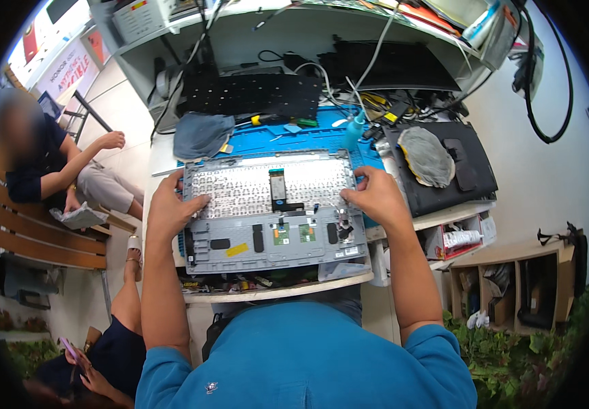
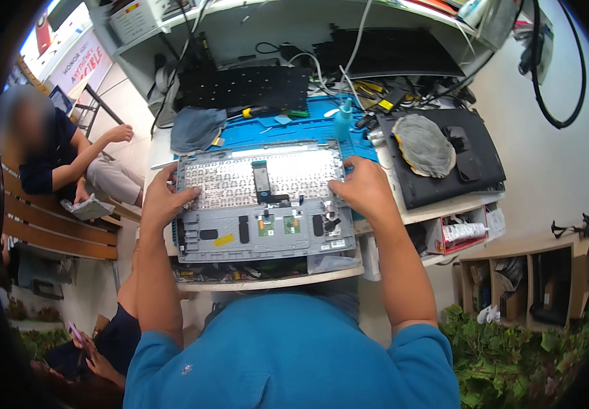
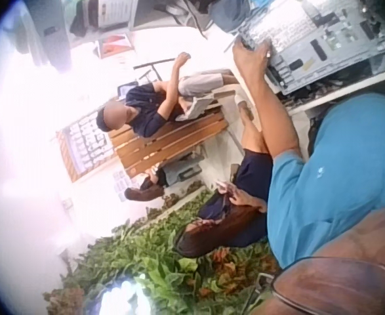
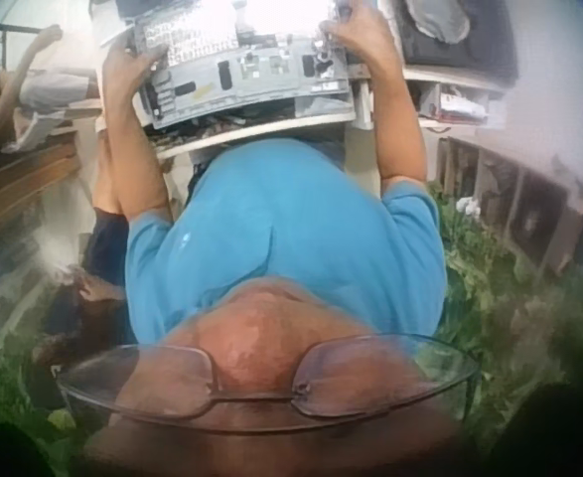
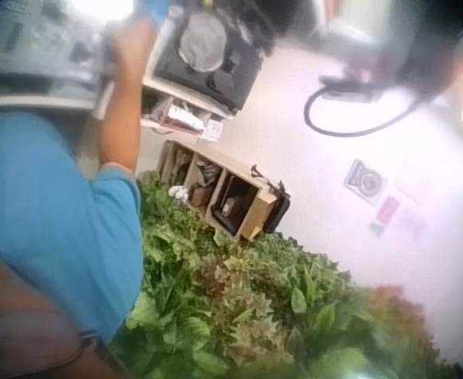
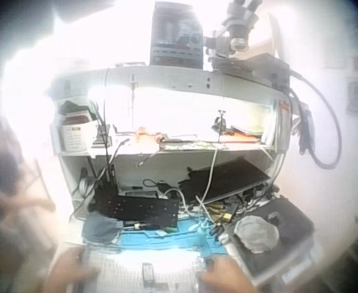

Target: The person is repairing a disassembled electronic device, likely a laptop, on a cluttered workbench. They handle internal components, connect cables, and use a screwdriver to secure parts. The person also uses a heat gun on the device and interacts with a nearby monitor.

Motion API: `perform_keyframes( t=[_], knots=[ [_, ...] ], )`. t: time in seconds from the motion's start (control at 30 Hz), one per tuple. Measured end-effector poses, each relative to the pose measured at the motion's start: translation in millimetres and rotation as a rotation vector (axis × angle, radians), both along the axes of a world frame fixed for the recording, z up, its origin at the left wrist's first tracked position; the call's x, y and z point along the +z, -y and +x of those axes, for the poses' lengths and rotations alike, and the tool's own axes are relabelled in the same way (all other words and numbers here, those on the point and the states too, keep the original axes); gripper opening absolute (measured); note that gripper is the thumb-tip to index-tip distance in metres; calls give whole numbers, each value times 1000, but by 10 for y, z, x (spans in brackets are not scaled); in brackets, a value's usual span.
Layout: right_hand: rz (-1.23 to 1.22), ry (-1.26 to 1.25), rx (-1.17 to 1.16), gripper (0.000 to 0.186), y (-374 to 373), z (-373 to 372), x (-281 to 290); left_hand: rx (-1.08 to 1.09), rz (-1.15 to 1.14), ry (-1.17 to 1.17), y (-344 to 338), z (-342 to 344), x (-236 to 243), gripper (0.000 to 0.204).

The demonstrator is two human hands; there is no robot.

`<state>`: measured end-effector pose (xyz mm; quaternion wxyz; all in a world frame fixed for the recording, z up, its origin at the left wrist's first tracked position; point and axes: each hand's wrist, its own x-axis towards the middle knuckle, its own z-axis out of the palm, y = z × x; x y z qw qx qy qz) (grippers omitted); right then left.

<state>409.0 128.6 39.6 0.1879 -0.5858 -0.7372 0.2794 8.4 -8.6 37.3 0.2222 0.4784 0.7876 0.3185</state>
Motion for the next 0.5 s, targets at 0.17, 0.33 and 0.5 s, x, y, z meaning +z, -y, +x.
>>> perform_keyframes(
  t=[0.17,0.33,0.5],
  knots=[
    [28,-7,-46,76,99,-104,88,98,17,-66,14,147,46,107],
    [66,-20,-67,81,126,-119,42,122,-67,-204,7,213,112,112],
    [201,-22,-15,74,88,-141,-96,110,-140,-333,8,215,136,113]
  ],
)
